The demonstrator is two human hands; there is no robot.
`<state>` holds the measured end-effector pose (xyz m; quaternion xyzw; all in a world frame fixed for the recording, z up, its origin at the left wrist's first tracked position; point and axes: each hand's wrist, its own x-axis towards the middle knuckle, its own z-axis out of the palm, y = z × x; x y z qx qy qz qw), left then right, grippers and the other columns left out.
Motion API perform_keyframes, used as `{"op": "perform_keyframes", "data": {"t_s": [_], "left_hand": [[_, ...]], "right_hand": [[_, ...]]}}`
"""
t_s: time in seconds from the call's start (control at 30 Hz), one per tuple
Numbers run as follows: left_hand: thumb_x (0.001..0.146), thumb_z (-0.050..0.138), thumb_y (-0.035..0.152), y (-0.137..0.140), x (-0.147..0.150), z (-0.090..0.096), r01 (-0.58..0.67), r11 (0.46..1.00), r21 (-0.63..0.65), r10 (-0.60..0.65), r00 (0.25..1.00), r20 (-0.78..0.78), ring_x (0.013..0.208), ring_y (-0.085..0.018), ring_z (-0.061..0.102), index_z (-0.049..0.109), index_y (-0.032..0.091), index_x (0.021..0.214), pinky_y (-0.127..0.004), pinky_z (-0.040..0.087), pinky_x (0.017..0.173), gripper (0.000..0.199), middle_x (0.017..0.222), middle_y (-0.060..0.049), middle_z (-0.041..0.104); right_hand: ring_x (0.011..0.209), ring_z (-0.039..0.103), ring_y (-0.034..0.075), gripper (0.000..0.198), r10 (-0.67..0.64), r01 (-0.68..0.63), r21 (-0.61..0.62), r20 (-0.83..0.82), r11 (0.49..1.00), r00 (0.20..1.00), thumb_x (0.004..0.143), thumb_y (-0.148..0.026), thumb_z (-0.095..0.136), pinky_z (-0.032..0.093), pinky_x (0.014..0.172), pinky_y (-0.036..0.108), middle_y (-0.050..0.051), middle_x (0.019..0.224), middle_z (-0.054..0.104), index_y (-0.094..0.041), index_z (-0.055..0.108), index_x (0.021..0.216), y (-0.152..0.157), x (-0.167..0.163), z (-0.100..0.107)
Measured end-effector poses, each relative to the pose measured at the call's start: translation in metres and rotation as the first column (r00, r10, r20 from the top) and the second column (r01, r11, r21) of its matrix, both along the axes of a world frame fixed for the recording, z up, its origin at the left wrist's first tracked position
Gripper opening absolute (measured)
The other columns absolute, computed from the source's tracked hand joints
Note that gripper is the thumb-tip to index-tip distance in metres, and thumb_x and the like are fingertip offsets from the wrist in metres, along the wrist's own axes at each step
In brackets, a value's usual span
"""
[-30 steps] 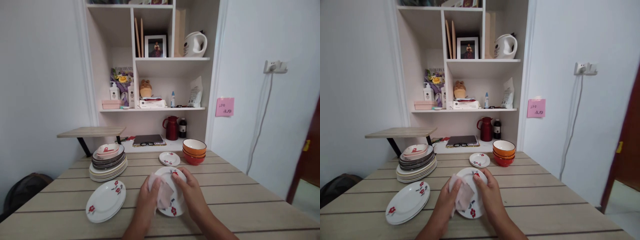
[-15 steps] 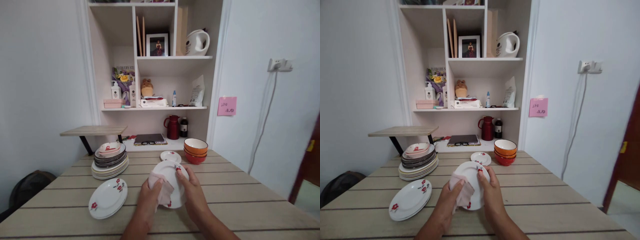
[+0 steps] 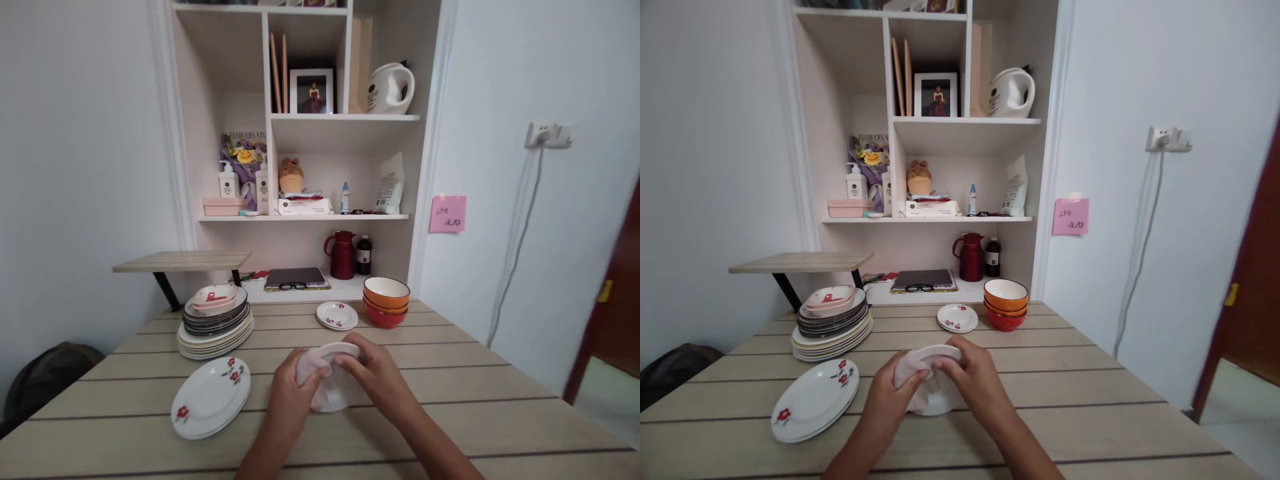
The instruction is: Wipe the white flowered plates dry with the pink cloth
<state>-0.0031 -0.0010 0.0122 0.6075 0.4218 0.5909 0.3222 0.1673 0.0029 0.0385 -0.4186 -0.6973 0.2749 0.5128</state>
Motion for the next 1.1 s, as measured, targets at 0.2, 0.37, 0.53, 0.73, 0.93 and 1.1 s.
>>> {"op": "perform_keyframes", "data": {"t_s": [0.2,0.37,0.53,0.73,0.93,1.1], "left_hand": [[0.066,0.072,0.021,-0.001,-0.001,0.002,0.063,0.997,0.038,-0.062,0.998,-0.029,0.080,-0.023,0.064,0.074,0.019,0.083,-0.029,0.049,0.076,0.017,0.083,-0.006,0.073],[0.069,0.072,0.028,-0.001,0.002,0.000,0.060,0.994,-0.095,-0.052,0.995,0.083,0.070,-0.019,0.063,0.071,0.016,0.085,-0.026,0.049,0.067,0.020,0.076,-0.004,0.072],[0.070,0.074,0.036,0.001,0.007,-0.002,0.115,0.976,-0.186,-0.054,0.951,0.303,0.077,-0.020,0.066,0.068,0.015,0.099,-0.027,0.051,0.069,0.036,0.087,-0.007,0.074],[0.065,0.079,0.040,0.003,0.017,-0.007,0.188,0.953,-0.239,-0.035,0.848,0.529,0.077,-0.021,0.069,0.067,0.014,0.101,-0.028,0.054,0.069,0.046,0.091,-0.008,0.074],[0.063,0.081,0.039,0.000,0.023,-0.006,0.221,0.937,-0.270,-0.009,0.790,0.613,0.077,-0.023,0.071,0.064,0.012,0.110,-0.031,0.055,0.070,0.057,0.094,-0.011,0.075],[0.064,0.081,0.038,0.002,0.009,-0.002,0.178,0.942,-0.283,0.031,0.796,0.604,0.080,-0.022,0.071,0.066,0.012,0.105,-0.031,0.055,0.072,0.051,0.095,-0.011,0.075]], "right_hand": [[0.063,0.049,0.018,0.024,0.019,-0.028,0.079,0.104,0.997,0.994,0.082,-0.038,0.062,0.033,0.059,0.026,-0.001,0.063,0.057,-0.022,0.060,0.065,-0.007,0.001,0.006],[0.059,0.041,0.015,0.033,0.035,-0.034,0.009,-0.109,0.999,0.993,0.086,-0.046,0.056,0.030,0.053,0.025,-0.003,0.061,0.047,-0.021,0.052,0.064,-0.005,-0.008,-0.008],[0.060,0.046,0.015,0.033,0.005,-0.074,-0.154,-0.406,0.985,0.914,0.083,-0.052,0.059,0.034,0.054,0.025,-0.002,0.065,0.054,-0.020,0.058,0.075,-0.005,-0.019,-0.017],[0.062,0.058,0.019,0.037,-0.070,-0.136,-0.257,-0.657,0.957,0.751,0.079,-0.054,0.063,0.044,0.056,0.028,0.002,0.076,0.068,-0.021,0.063,0.095,-0.005,-0.028,-0.018],[0.078,0.065,0.022,0.036,-0.134,-0.194,-0.291,-0.811,0.937,0.569,0.077,-0.049,0.067,0.051,0.066,0.031,0.003,0.090,0.072,-0.025,0.061,0.103,-0.003,-0.036,-0.022],[0.075,0.064,0.021,0.038,0.023,-0.314,-0.300,-0.689,0.901,0.725,0.080,-0.049,0.063,0.048,0.062,0.030,0.004,0.087,0.070,-0.022,0.060,0.107,-0.004,-0.028,-0.014]]}}
